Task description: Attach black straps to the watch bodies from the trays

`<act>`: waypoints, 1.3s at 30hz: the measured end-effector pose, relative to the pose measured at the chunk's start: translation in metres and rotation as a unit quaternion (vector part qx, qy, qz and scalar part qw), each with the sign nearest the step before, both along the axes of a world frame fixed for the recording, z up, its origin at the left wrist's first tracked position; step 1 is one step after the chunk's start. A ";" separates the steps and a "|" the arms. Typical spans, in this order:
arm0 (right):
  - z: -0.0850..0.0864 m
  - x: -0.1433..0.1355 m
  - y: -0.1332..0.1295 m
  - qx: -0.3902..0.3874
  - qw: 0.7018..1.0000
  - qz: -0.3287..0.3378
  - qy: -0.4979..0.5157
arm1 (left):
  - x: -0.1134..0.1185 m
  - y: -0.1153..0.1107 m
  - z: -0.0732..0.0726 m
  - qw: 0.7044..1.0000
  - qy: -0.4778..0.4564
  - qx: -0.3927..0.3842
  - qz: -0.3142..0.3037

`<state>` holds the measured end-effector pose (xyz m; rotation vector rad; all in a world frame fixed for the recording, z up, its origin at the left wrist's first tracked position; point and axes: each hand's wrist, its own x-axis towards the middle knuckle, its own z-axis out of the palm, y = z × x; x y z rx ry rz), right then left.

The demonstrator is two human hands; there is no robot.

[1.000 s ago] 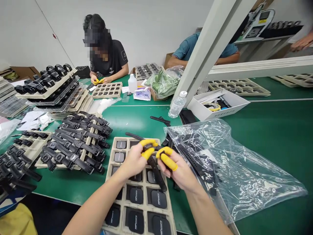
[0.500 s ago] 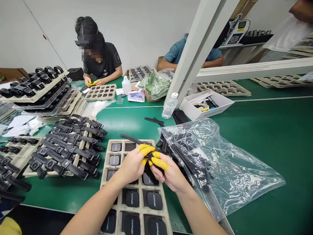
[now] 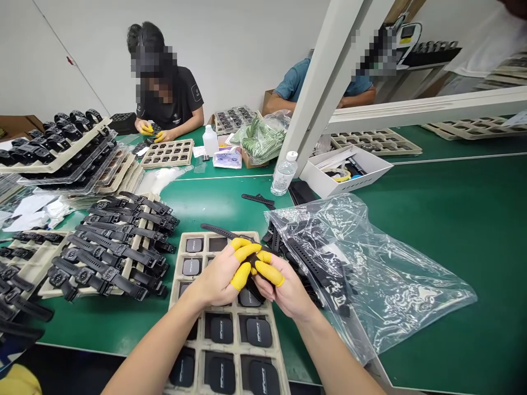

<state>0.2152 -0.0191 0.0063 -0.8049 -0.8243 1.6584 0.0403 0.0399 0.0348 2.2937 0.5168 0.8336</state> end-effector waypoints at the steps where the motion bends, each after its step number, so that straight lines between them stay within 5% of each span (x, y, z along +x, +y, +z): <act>1: -0.001 0.000 0.000 0.016 1.000 -0.002 -0.010 | 0.000 0.000 -0.001 1.000 -0.010 0.007 -0.008; 8: -0.001 -0.002 -0.004 0.038 0.999 0.010 0.010 | 0.000 0.000 0.002 0.998 -0.030 0.040 -0.028; 17: -0.001 -0.001 0.000 -0.010 1.000 0.018 -0.004 | 0.000 -0.002 0.009 0.983 0.107 0.144 0.024; 24: -0.003 0.000 -0.002 0.035 0.999 0.003 -0.015 | -0.002 -0.001 0.007 0.998 0.019 0.064 -0.006; 39: -0.003 -0.001 0.003 0.000 0.992 -0.125 -0.011 | -0.002 -0.002 0.002 0.999 -0.005 0.049 -0.012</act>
